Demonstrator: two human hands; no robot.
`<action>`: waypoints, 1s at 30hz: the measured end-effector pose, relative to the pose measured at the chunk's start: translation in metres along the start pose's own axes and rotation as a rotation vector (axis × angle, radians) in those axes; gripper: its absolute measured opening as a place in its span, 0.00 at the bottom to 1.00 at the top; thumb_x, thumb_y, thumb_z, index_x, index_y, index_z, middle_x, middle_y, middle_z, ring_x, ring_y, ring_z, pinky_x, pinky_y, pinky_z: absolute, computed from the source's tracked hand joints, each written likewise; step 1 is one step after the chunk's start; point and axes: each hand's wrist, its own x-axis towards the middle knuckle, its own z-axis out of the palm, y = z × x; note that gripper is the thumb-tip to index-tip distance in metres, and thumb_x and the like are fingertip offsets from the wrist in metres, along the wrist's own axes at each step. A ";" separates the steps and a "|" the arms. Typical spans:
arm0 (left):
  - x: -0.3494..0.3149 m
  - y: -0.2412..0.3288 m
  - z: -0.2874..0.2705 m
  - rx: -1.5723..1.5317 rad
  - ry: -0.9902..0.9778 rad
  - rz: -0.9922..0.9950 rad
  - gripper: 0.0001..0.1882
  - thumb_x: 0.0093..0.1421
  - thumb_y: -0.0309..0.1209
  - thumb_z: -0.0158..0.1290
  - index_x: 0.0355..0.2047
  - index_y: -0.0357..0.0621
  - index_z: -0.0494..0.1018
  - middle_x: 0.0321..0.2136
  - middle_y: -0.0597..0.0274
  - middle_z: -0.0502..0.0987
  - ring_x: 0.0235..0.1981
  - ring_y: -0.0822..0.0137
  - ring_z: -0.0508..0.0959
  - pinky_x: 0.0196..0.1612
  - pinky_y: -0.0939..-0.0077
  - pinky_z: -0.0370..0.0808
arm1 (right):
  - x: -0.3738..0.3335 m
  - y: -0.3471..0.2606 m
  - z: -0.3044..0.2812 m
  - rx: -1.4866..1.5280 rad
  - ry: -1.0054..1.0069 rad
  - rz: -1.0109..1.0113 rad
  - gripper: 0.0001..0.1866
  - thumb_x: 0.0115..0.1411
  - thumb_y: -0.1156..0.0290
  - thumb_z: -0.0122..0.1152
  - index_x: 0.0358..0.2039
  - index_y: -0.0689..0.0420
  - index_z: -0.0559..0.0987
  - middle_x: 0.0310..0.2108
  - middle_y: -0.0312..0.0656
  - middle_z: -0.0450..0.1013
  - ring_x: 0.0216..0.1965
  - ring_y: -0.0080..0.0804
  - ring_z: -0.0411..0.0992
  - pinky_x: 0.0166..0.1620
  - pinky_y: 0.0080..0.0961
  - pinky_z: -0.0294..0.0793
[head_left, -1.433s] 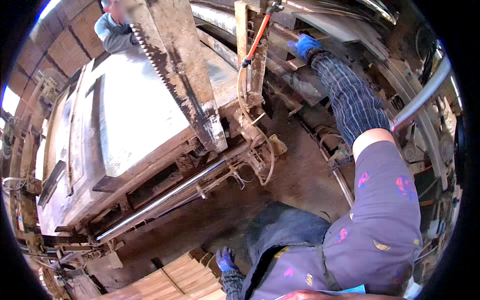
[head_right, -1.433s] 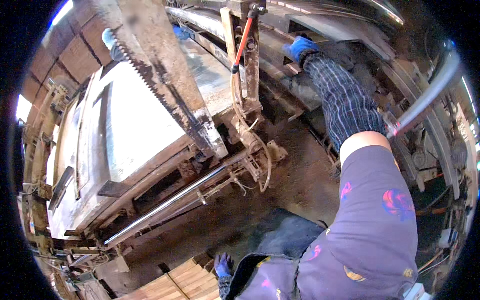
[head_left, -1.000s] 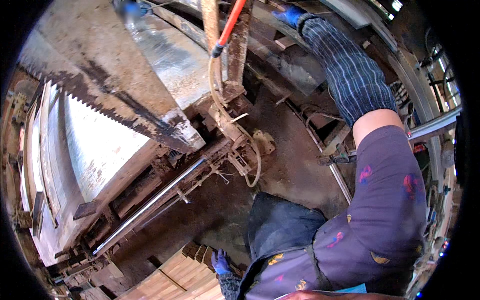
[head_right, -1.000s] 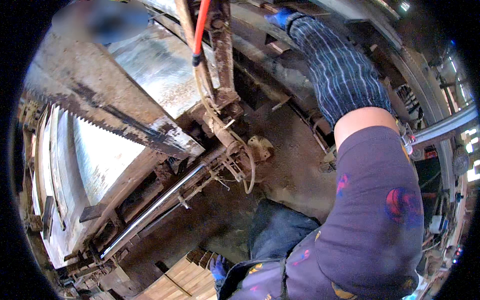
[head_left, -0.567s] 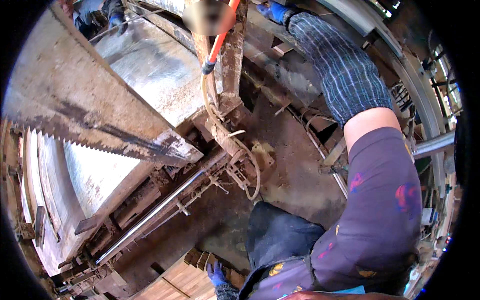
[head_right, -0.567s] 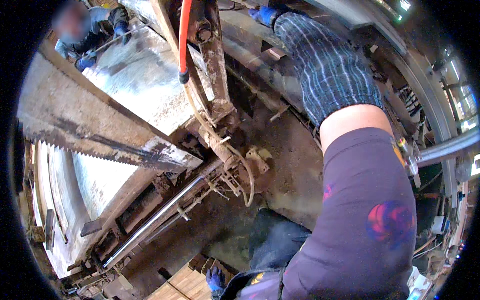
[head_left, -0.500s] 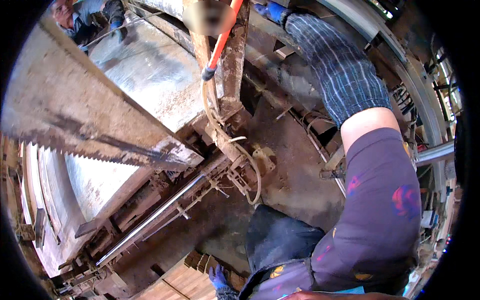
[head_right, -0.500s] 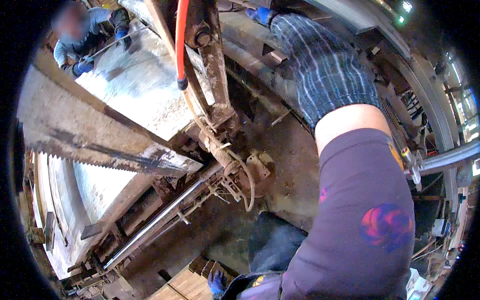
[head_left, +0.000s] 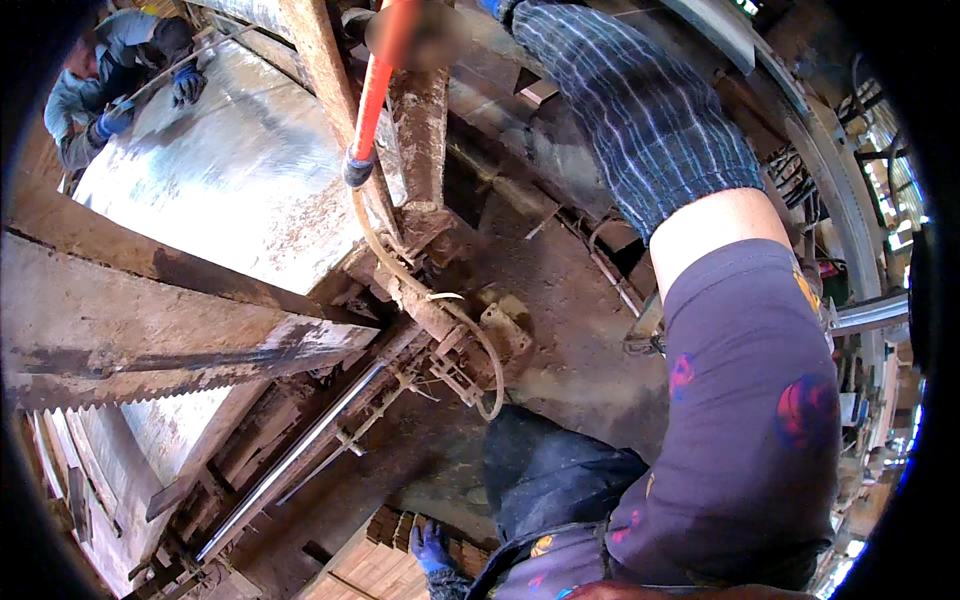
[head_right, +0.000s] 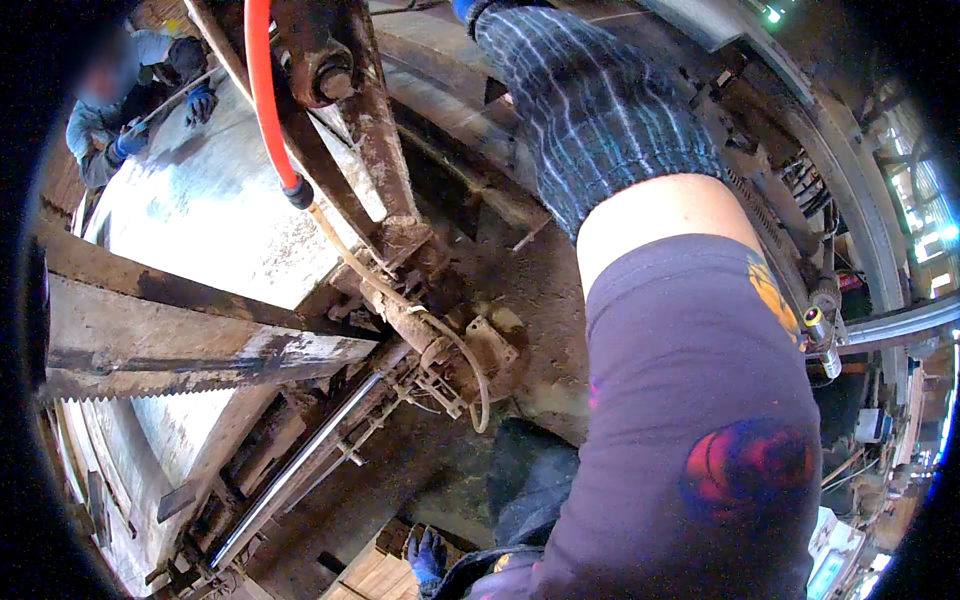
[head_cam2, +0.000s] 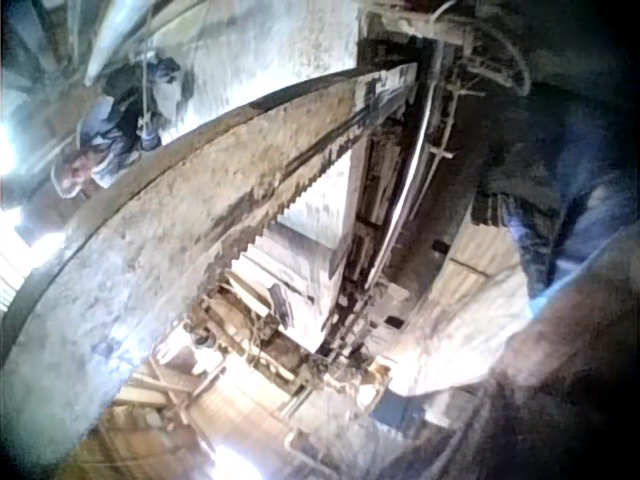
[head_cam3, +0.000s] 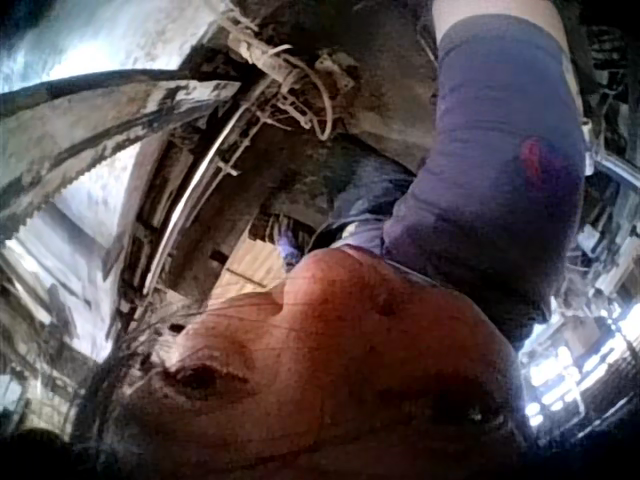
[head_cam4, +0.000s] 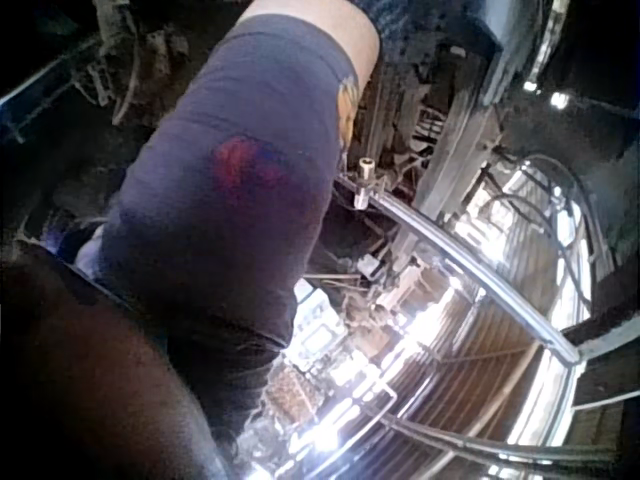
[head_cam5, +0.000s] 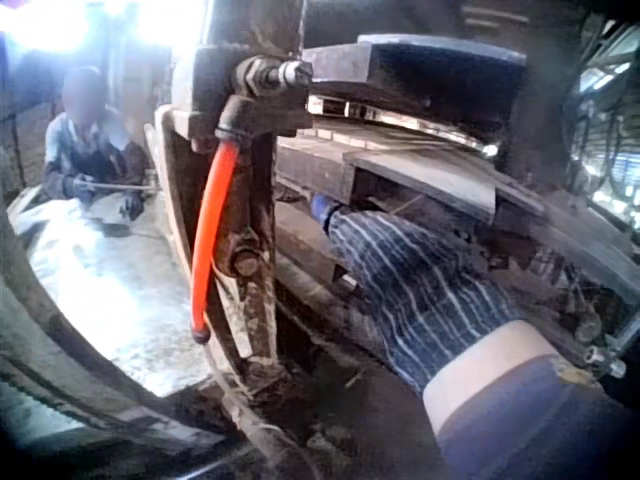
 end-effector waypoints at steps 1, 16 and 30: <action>0.006 -0.004 -0.004 -0.018 -0.009 -0.007 0.25 0.59 0.29 0.48 0.57 0.52 0.56 0.45 0.55 0.72 0.43 0.58 0.73 0.34 0.70 0.73 | 0.001 -0.001 -0.001 -0.002 0.001 -0.002 0.29 0.56 0.44 0.49 0.51 0.51 0.70 0.49 0.51 0.69 0.50 0.45 0.68 0.51 0.34 0.66; -0.003 0.005 0.009 -0.103 -0.092 -0.058 0.25 0.57 0.29 0.50 0.55 0.52 0.58 0.42 0.56 0.71 0.37 0.60 0.74 0.32 0.69 0.72 | 0.005 -0.001 0.007 0.000 0.016 -0.003 0.28 0.56 0.45 0.48 0.50 0.51 0.71 0.48 0.50 0.69 0.49 0.45 0.68 0.51 0.34 0.67; -0.010 -0.005 0.009 0.010 -0.093 -0.057 0.25 0.57 0.28 0.51 0.55 0.48 0.59 0.37 0.60 0.74 0.34 0.66 0.74 0.33 0.73 0.72 | 0.017 -0.005 0.004 -0.024 0.041 0.014 0.27 0.57 0.47 0.48 0.50 0.51 0.71 0.48 0.50 0.69 0.49 0.45 0.68 0.51 0.34 0.67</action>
